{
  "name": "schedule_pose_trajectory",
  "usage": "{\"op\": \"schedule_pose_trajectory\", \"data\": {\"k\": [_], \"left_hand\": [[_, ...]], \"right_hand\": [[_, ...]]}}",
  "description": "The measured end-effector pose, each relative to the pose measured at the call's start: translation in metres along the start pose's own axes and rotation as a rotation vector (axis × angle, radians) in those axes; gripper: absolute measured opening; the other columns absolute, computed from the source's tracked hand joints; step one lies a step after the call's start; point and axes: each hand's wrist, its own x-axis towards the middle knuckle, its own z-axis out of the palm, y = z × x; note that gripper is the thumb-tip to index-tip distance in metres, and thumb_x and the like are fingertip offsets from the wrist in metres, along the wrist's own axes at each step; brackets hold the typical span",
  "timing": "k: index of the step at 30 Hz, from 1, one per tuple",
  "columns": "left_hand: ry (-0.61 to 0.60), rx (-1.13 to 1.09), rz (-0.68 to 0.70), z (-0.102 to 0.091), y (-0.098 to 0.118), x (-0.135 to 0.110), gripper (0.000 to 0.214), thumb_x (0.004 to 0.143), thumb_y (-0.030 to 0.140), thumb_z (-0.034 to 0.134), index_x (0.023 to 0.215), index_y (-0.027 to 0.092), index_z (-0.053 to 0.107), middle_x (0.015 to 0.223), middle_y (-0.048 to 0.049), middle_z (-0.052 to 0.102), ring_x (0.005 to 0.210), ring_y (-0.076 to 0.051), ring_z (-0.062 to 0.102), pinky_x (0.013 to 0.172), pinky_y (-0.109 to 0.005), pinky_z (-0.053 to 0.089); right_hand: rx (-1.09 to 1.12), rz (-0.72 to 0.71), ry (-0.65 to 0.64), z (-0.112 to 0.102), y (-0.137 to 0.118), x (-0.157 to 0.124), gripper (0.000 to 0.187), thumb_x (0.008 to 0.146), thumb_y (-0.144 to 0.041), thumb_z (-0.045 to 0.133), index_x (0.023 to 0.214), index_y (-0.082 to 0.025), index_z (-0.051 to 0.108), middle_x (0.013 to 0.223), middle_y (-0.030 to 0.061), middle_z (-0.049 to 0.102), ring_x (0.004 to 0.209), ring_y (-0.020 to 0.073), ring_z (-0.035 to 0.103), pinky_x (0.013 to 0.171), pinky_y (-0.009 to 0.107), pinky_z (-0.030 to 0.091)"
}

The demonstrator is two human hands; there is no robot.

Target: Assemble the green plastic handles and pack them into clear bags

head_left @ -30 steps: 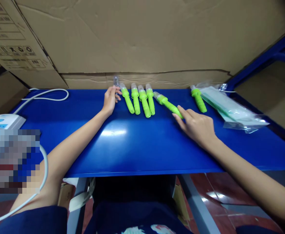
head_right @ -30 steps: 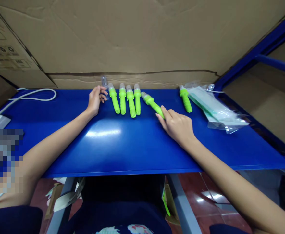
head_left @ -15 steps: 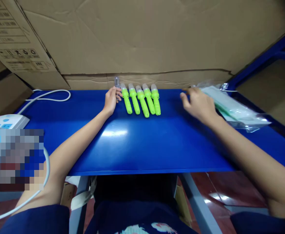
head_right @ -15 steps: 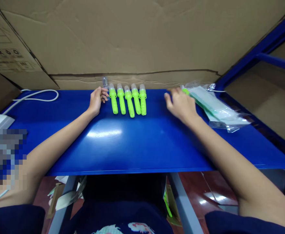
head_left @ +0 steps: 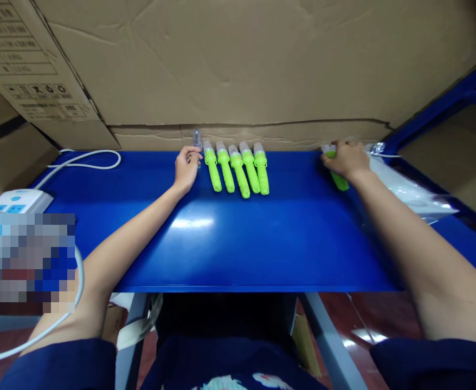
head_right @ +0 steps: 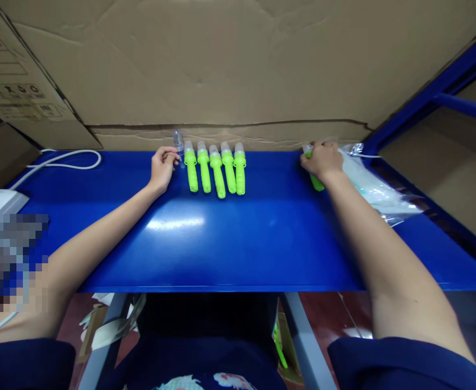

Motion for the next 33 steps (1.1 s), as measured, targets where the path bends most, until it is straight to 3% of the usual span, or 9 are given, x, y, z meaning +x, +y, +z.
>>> {"op": "schedule_pose_trajectory", "data": {"k": [3, 7, 14, 18, 21, 24, 28, 33], "left_hand": [[-0.004, 0.016, 0.003, 0.0, 0.0, -0.002, 0.025, 0.086, -0.001, 0.047, 0.084, 0.02, 0.06, 0.072, 0.0029, 0.064, 0.065, -0.01, 0.06, 0.065, -0.018, 0.049], [0.018, 0.064, 0.047, -0.001, -0.004, 0.001, 0.023, 0.086, 0.001, 0.047, 0.085, 0.02, 0.06, 0.075, 0.0026, 0.066, 0.071, -0.01, 0.063, 0.068, -0.018, 0.048], [0.104, 0.248, 0.106, 0.0, -0.013, 0.029, 0.018, 0.088, 0.002, 0.054, 0.087, 0.02, 0.059, 0.083, 0.0011, 0.065, 0.077, -0.011, 0.061, 0.079, -0.021, 0.05], [0.178, 0.357, 0.176, 0.002, -0.022, 0.05, 0.027, 0.081, -0.002, 0.063, 0.093, 0.021, 0.053, 0.103, -0.005, 0.064, 0.1, -0.016, 0.064, 0.097, -0.029, 0.05], [0.226, 0.406, 0.168, 0.005, -0.03, 0.065, 0.036, 0.079, 0.008, 0.076, 0.096, 0.022, 0.048, 0.118, -0.0122, 0.061, 0.119, -0.025, 0.061, 0.111, -0.041, 0.045], [0.193, 0.398, 0.17, 0.01, -0.036, 0.075, 0.038, 0.08, 0.017, 0.08, 0.096, 0.023, 0.047, 0.106, -0.008, 0.066, 0.114, -0.026, 0.065, 0.111, -0.046, 0.045], [0.191, 0.441, 0.164, 0.012, -0.04, 0.077, 0.035, 0.077, 0.016, 0.079, 0.098, 0.023, 0.051, 0.1, -0.0062, 0.071, 0.105, -0.025, 0.07, 0.106, -0.044, 0.049], [0.125, 0.47, 0.239, -0.005, -0.044, 0.07, 0.036, 0.084, 0.017, 0.068, 0.118, 0.021, 0.058, 0.094, -0.0041, 0.072, 0.1, -0.022, 0.07, 0.108, -0.041, 0.048]], "right_hand": [[0.005, -0.052, -0.032, 0.005, 0.006, 0.006, 0.057, 0.101, -0.028, 0.058, 0.146, 0.007, 0.054, 0.14, 0.04, 0.056, 0.138, 0.042, 0.05, 0.097, 0.043, 0.039], [0.055, -0.153, -0.04, 0.011, 0.015, 0.011, 0.056, 0.098, -0.021, 0.061, 0.146, 0.008, 0.053, 0.134, 0.0393, 0.061, 0.123, 0.0354, 0.062, 0.094, 0.039, 0.041], [0.16, -0.346, 0.02, 0.026, 0.003, 0.004, 0.057, 0.09, -0.03, 0.07, 0.14, -0.004, 0.062, 0.13, 0.026, 0.069, 0.113, 0.0333, 0.067, 0.095, 0.039, 0.048], [0.233, -0.474, 0.084, 0.034, -0.015, -0.009, 0.052, 0.089, -0.038, 0.066, 0.134, -0.012, 0.065, 0.13, 0.0202, 0.07, 0.118, 0.0363, 0.066, 0.1, 0.048, 0.051], [0.268, -0.489, 0.091, 0.034, -0.026, -0.02, 0.051, 0.088, -0.036, 0.063, 0.134, -0.013, 0.064, 0.128, 0.0197, 0.069, 0.118, 0.036, 0.066, 0.102, 0.05, 0.052], [0.297, -0.461, 0.101, 0.034, -0.031, -0.027, 0.053, 0.088, -0.036, 0.063, 0.136, -0.012, 0.063, 0.128, 0.0201, 0.069, 0.115, 0.0359, 0.068, 0.102, 0.05, 0.052], [0.332, -0.441, 0.11, 0.034, -0.031, -0.03, 0.054, 0.087, -0.035, 0.063, 0.136, -0.013, 0.063, 0.129, 0.0194, 0.07, 0.117, 0.036, 0.067, 0.103, 0.051, 0.052], [0.358, -0.482, 0.103, 0.032, -0.033, -0.032, 0.049, 0.088, -0.034, 0.063, 0.134, -0.017, 0.064, 0.133, 0.0169, 0.07, 0.122, 0.035, 0.066, 0.106, 0.052, 0.051]]}}
